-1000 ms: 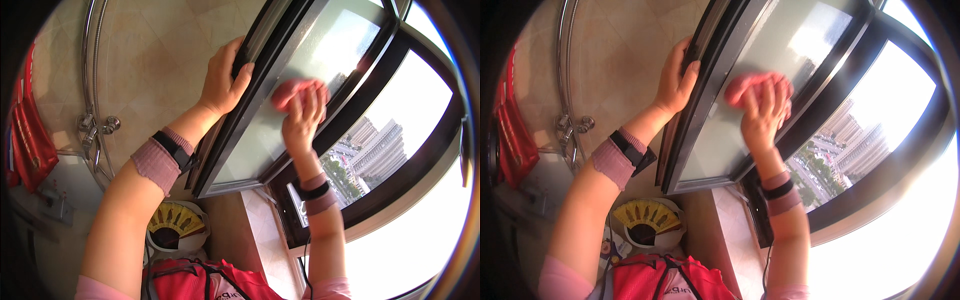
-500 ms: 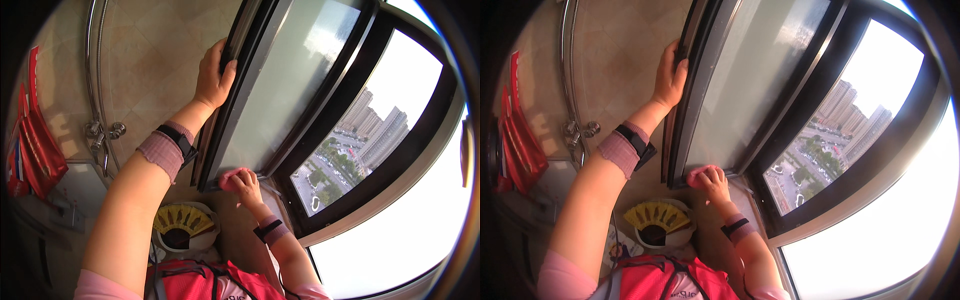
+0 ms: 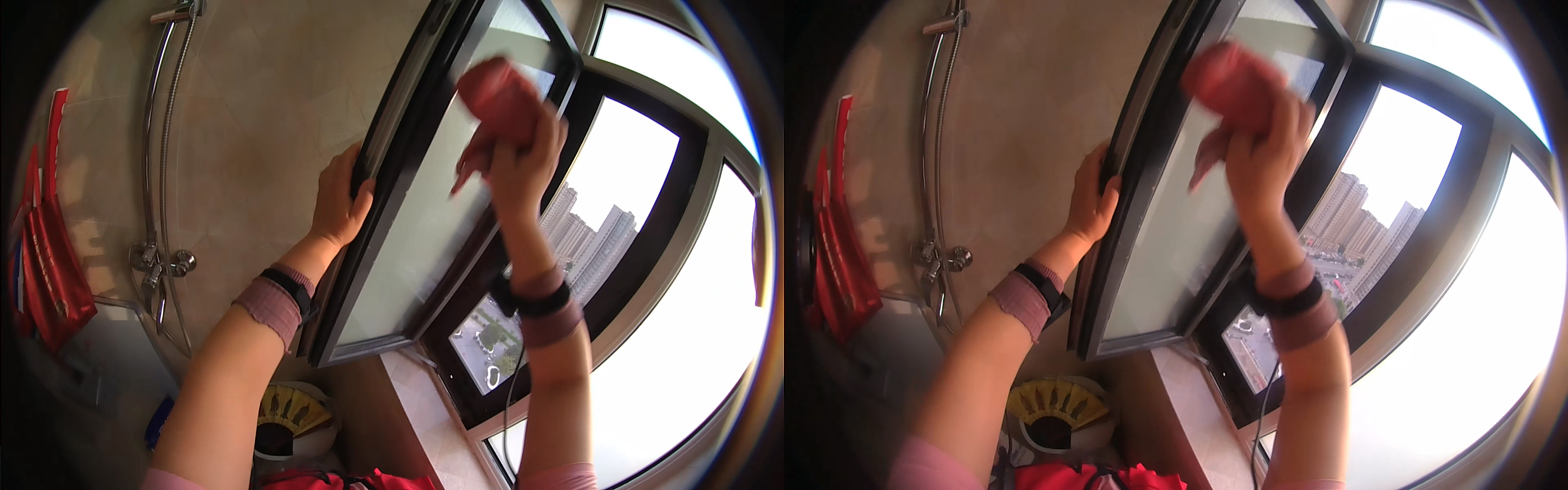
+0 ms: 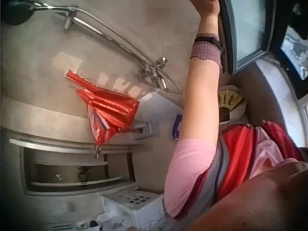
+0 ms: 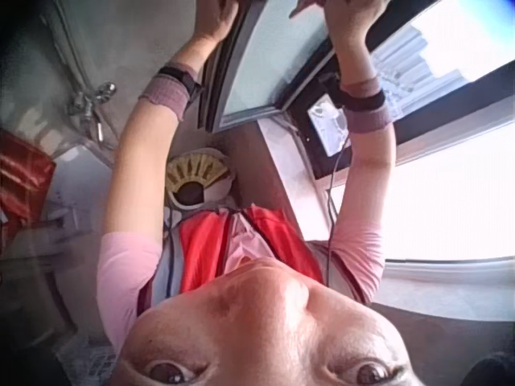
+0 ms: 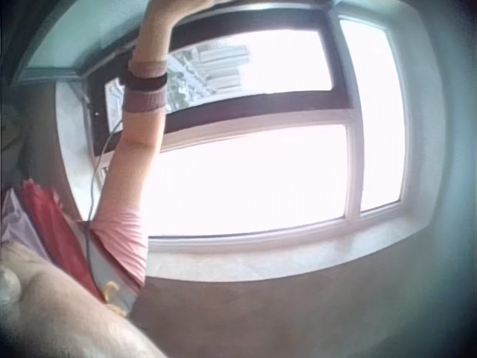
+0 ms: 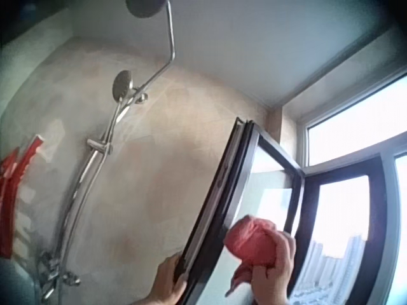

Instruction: The person cleans a glass window pane with a red cloth, wiping the interior and exterior surfaces and the edges of the window frame.

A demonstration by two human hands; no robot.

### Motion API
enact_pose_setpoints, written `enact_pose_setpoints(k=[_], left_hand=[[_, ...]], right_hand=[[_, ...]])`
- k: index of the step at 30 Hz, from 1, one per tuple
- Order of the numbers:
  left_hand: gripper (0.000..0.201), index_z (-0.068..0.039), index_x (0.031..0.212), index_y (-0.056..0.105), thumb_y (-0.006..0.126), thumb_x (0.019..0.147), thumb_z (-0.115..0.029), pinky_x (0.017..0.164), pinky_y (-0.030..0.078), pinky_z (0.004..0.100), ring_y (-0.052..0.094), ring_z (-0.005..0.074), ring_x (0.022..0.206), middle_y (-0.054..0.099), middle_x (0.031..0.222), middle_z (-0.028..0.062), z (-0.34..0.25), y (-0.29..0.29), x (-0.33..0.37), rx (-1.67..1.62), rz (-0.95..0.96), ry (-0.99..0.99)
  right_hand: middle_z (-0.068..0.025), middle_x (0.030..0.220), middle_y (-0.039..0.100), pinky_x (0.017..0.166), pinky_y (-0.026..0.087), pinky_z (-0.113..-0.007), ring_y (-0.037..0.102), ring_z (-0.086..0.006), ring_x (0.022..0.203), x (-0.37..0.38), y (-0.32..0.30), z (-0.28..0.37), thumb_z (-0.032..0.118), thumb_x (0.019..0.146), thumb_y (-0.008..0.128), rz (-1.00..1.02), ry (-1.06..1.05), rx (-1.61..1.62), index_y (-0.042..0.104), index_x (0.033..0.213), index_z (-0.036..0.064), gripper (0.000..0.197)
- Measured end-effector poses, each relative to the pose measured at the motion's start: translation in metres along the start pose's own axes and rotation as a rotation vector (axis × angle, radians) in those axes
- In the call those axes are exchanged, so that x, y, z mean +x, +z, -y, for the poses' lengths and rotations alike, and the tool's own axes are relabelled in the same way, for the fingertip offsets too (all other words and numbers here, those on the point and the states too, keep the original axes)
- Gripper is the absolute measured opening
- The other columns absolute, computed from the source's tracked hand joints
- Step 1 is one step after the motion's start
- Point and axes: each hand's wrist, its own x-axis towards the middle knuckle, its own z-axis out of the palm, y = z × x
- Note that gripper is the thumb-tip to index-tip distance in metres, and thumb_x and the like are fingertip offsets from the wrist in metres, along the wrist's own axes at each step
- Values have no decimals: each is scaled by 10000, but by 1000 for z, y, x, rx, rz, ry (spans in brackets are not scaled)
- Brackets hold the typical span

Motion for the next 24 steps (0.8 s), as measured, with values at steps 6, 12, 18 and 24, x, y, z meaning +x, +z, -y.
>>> enact_pose_setpoints(k=[6, 12, 18, 24], left_hand=[[562, 7, 1373, 483, 580, 913, -300, 953, 460, 489, 582, 427, 1086, 609, 1197, 245, 7, 6, -1, -28, -33, 25], [527, -2, 1370, 483, 587, 931, -274, 903, 461, 485, 582, 409, 1030, 611, 1176, 219, 4, 12, -3, -39, -35, 16], [590, 29, 1349, 499, 478, 1007, -451, 953, 445, 467, 578, 410, 1077, 618, 1170, 233, 11, 6, -3, -108, -50, 55], [704, 21, 1384, 485, 406, 1018, -576, 1037, 413, 435, 557, 366, 1187, 591, 1271, 223, 11, 12, -6, -216, 24, -40]], right_hand=[[-198, 1292, 517, 1038, 442, -473, 545, -394, 1180, 169, 46, -30, 54, 773, 628, -79, -223, -201, 625, 1291, 179, 533], [-207, 1390, 472, 1074, 427, -447, 475, -393, 1294, 213, 81, -49, 26, 760, 588, 289, -115, -100, 624, 1335, 151, 589], [-181, 1373, 490, 1095, 396, -437, 471, -369, 1303, 162, 79, -37, 310, 890, 684, 183, -280, -230, 678, 1218, 135, 371], [-189, 1350, 494, 1073, 408, -463, 479, -388, 1280, 94, 70, -34, 228, 876, 683, 115, -314, -157, 687, 1189, 137, 326]])
